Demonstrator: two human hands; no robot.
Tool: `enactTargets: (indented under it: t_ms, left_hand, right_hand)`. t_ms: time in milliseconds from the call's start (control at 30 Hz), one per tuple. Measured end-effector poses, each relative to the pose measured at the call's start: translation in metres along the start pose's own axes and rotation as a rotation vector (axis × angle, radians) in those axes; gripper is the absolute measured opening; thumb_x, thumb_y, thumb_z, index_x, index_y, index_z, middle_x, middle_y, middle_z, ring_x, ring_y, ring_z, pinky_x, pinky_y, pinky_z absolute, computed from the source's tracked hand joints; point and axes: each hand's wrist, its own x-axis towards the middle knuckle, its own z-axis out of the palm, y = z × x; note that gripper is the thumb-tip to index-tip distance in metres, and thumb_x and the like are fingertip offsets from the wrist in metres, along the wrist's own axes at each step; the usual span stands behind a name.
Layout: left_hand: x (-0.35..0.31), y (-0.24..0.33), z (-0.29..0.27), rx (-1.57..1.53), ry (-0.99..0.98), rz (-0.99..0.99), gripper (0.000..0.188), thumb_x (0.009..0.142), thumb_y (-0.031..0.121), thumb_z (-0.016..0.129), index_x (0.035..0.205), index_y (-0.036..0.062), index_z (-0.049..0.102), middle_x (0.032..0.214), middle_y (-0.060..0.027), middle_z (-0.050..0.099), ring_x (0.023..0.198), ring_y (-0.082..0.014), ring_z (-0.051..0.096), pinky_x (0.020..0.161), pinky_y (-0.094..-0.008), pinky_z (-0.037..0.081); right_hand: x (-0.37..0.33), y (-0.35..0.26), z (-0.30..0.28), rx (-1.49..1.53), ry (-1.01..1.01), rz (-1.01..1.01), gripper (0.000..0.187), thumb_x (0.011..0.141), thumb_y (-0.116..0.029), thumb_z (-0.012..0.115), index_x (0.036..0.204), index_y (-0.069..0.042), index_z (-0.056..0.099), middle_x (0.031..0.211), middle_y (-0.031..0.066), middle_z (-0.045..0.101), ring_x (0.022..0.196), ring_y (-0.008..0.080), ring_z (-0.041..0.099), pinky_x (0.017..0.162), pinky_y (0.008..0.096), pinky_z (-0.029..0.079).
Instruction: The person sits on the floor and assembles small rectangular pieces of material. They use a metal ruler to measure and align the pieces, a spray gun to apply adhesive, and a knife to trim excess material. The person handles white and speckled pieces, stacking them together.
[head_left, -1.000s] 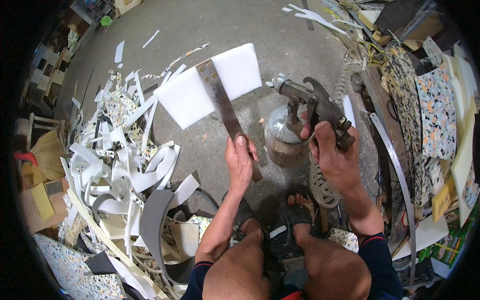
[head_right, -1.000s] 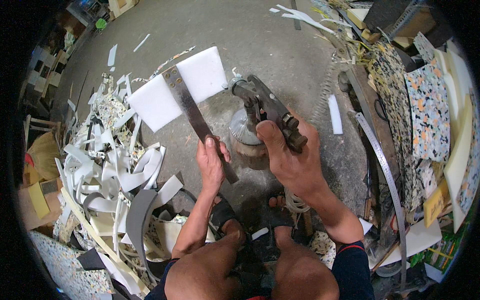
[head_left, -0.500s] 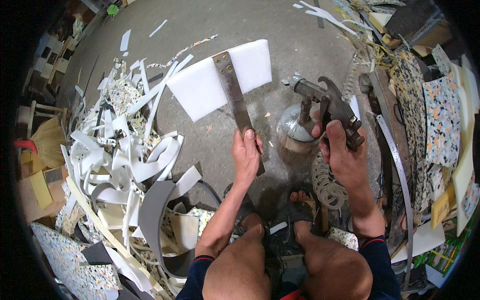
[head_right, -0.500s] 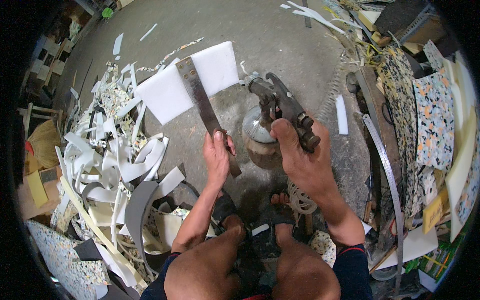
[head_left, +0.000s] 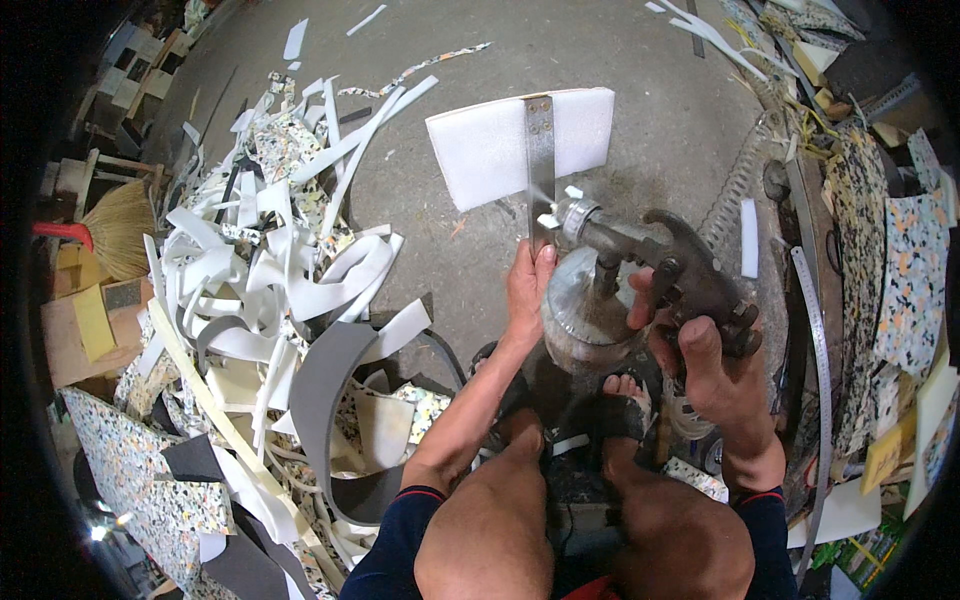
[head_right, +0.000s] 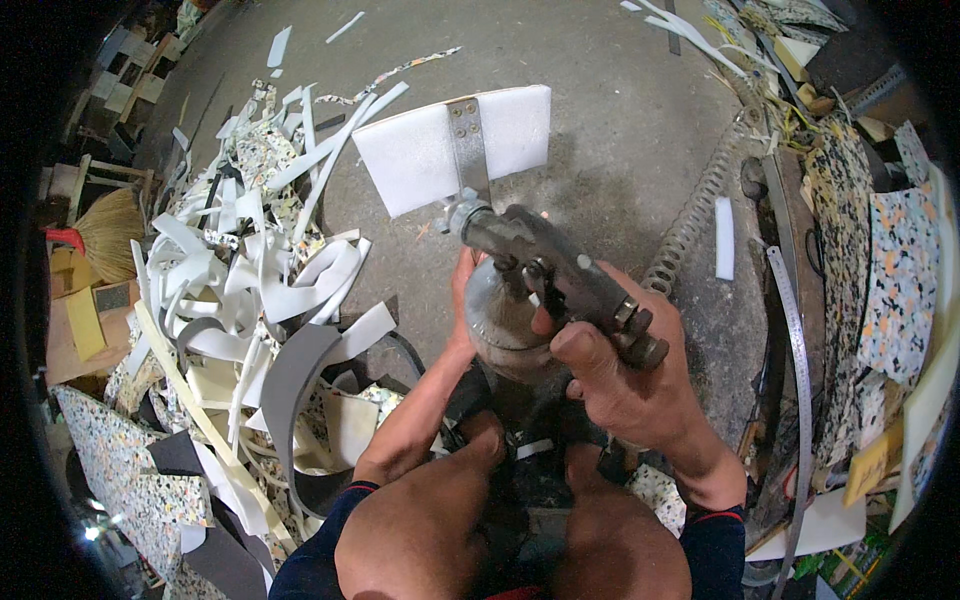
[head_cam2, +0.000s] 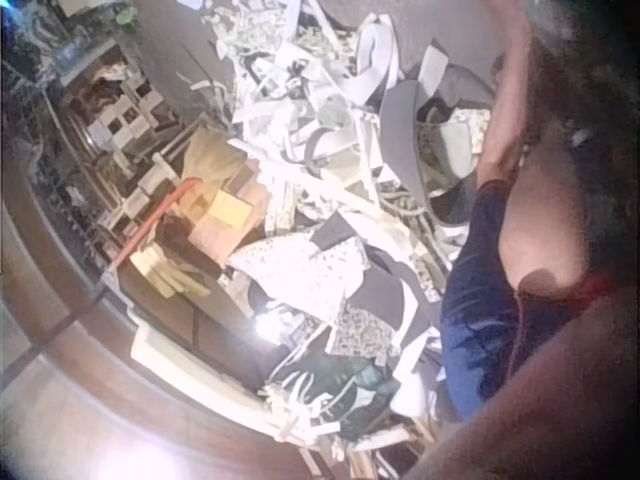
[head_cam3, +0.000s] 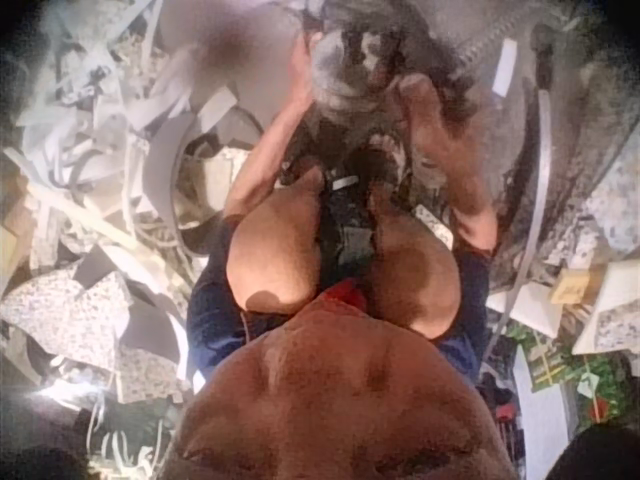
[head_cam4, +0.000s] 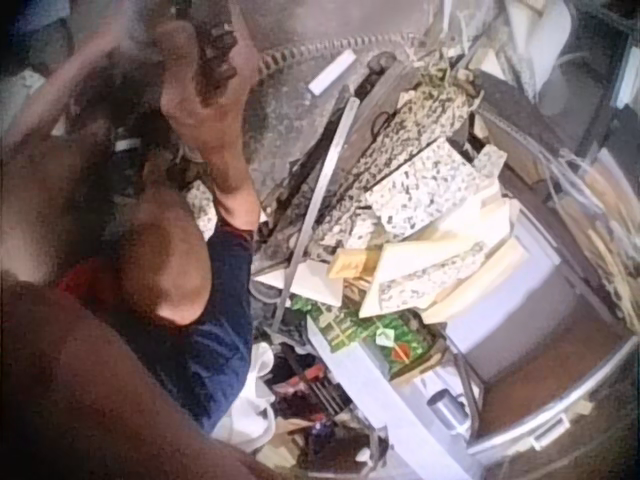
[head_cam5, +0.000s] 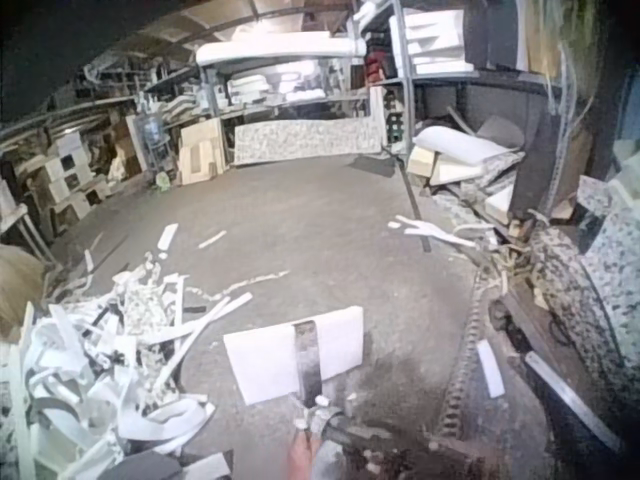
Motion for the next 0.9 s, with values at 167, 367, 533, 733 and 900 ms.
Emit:
enactTargets:
  t_ms: [167, 367, 533, 733, 900]
  left_hand:
    - [0.003, -0.026, 0.002, -0.037, -0.014, 0.02, 0.032, 0.106, 0.035, 0.052, 0.097, 0.004, 0.053, 0.075, -0.0031, 0.057, 0.069, -0.013, 0.053, 0.064, -0.0316, 0.046]
    - [0.003, -0.025, 0.004, -0.109, 0.014, 0.04, 0.03, 0.107, 0.032, 0.051, 0.096, 0.0042, 0.052, 0.07, -0.0016, 0.057, 0.062, -0.0114, 0.054, 0.059, -0.0298, 0.046]
    - [0.004, -0.011, -0.002, -0.12, 0.045, -0.033, 0.03, 0.108, 0.031, 0.049, 0.096, 0.0042, 0.053, 0.068, -0.001, 0.057, 0.059, -0.0097, 0.053, 0.055, -0.0274, 0.045]
    - [0.004, -0.011, -0.008, -0.167, 0.043, -0.037, 0.03, 0.108, 0.033, 0.048, 0.102, 0.0039, 0.054, 0.07, -0.0006, 0.054, 0.059, -0.0076, 0.05, 0.053, -0.0251, 0.043]
    - [0.003, 0.0, -0.006, -0.106, 0.014, -0.056, 0.031, 0.109, 0.034, 0.048, 0.1, 0.0044, 0.053, 0.071, -0.0005, 0.054, 0.061, -0.0081, 0.051, 0.055, -0.0253, 0.044]
  right_hand:
    - [0.004, -0.009, 0.004, 0.056, -0.047, 0.05, 0.051, 0.095, -0.052, 0.067, 0.104, -0.002, 0.065, 0.079, -0.0019, 0.059, 0.068, 0.0035, 0.052, 0.056, 0.0211, 0.041]
    - [0.005, -0.003, 0.006, 0.076, 0.044, 0.172, 0.051, 0.096, -0.053, 0.066, 0.102, -0.003, 0.066, 0.077, -0.0021, 0.059, 0.065, 0.0034, 0.051, 0.055, 0.0216, 0.041]
    - [0.001, 0.018, -0.006, -0.004, 0.156, 0.235, 0.05, 0.103, -0.049, 0.055, 0.119, -0.003, 0.068, 0.088, 0.0014, 0.067, 0.064, 0.0059, 0.05, 0.055, 0.0219, 0.038]
    - [0.007, 0.031, -0.019, -0.065, 0.313, 0.216, 0.049, 0.103, -0.049, 0.056, 0.118, -0.004, 0.067, 0.09, 0.0009, 0.067, 0.064, 0.0042, 0.049, 0.053, 0.0205, 0.037]
    - [0.009, 0.036, -0.022, -0.104, 0.372, 0.176, 0.047, 0.103, -0.048, 0.056, 0.119, -0.004, 0.067, 0.09, 0.0006, 0.067, 0.063, 0.0042, 0.049, 0.052, 0.0209, 0.037]
